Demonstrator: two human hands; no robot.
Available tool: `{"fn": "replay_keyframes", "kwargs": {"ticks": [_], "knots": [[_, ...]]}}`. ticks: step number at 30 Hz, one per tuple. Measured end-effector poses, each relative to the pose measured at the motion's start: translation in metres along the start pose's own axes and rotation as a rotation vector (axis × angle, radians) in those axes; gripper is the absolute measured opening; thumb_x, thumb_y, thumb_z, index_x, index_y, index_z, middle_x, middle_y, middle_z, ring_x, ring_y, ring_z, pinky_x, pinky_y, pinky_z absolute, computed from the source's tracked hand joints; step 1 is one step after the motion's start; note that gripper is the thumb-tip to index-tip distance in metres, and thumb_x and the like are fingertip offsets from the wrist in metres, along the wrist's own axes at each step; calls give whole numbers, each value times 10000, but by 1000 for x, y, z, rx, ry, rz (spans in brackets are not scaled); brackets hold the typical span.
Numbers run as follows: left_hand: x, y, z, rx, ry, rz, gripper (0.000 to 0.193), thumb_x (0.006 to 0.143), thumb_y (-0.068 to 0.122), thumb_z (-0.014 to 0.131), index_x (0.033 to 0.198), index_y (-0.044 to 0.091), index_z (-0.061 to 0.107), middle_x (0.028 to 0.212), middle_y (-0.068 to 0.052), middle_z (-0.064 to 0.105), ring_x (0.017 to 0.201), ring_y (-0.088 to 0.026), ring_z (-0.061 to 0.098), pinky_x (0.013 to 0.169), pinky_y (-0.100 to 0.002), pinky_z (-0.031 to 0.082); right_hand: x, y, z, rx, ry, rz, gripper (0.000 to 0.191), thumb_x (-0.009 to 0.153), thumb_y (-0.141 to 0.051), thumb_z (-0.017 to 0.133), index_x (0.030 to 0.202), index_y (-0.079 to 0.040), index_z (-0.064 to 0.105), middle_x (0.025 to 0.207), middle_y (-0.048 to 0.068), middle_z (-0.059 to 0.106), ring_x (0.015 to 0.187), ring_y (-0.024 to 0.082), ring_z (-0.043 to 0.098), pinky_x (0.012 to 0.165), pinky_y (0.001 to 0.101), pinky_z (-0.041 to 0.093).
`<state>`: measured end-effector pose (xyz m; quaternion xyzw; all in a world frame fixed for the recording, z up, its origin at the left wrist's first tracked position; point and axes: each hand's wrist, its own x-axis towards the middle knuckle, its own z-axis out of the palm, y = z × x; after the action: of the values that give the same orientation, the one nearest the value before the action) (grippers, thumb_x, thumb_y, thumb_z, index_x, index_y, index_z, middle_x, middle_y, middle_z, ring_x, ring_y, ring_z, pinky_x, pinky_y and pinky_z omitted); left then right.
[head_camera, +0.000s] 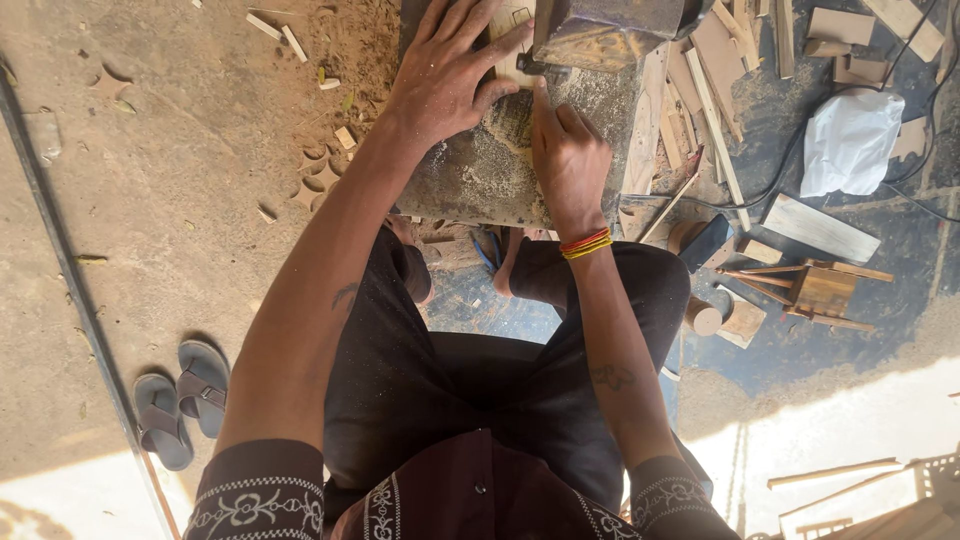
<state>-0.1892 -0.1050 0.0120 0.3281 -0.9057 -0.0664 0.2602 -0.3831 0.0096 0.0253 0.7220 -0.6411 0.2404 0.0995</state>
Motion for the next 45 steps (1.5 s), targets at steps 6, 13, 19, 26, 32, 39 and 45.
{"fn": "replay_keyframes", "kwargs": {"ticks": [6, 13, 19, 26, 32, 39, 45], "knots": [[1, 1, -2, 11, 25, 7, 597, 1069, 505, 719, 1592, 275, 547, 1619, -141, 431, 1509, -347, 339, 1287, -538, 231, 0, -3, -4, 8, 1, 5, 338, 993, -96, 723, 1329, -130, 711, 712, -28, 642, 537, 41, 555, 445, 224, 482], [1, 1, -1, 16, 40, 4, 620, 1039, 470, 702, 1605, 282, 531, 1623, -146, 429, 1513, -348, 331, 1285, -540, 231, 2, -2, 0, -6, 14, 19, 333, 991, -105, 731, 1321, -150, 715, 704, -39, 646, 522, 35, 551, 428, 219, 472], [1, 2, 2, 41, 30, -12, 630, 1069, 507, 713, 1620, 307, 482, 1617, -145, 425, 1512, -350, 313, 1282, -553, 210, 2, -4, -2, -5, 35, 21, 344, 996, -113, 728, 1337, -152, 701, 726, -37, 647, 557, 32, 573, 459, 221, 489], [0, 2, 5, 40, 13, -34, 640, 1077, 515, 692, 1635, 318, 449, 1619, -148, 421, 1511, -360, 309, 1274, -569, 202, 3, -5, -3, -3, 12, 36, 340, 989, -117, 739, 1326, -151, 706, 713, -33, 648, 533, 35, 554, 445, 223, 477], [0, 1, 6, 40, 23, -21, 635, 1100, 507, 689, 1652, 310, 445, 1639, -143, 409, 1529, -357, 301, 1285, -564, 207, 2, -2, -1, -6, 4, 42, 351, 991, -108, 733, 1338, -149, 704, 706, -31, 646, 532, 37, 552, 443, 221, 478], [0, 1, 5, 43, 25, -29, 628, 1099, 519, 687, 1636, 298, 448, 1629, -153, 406, 1520, -362, 306, 1280, -571, 210, 0, -1, 0, -32, 34, 19, 371, 992, -117, 712, 1359, -165, 688, 738, -32, 652, 581, 40, 580, 489, 222, 509], [0, 0, 6, 23, 12, -38, 631, 1096, 507, 687, 1640, 299, 441, 1630, -159, 407, 1521, -365, 305, 1276, -566, 211, -1, 0, 4, 1, 4, 56, 333, 992, -113, 734, 1320, -164, 707, 701, -30, 648, 536, 42, 566, 450, 224, 494]]}}
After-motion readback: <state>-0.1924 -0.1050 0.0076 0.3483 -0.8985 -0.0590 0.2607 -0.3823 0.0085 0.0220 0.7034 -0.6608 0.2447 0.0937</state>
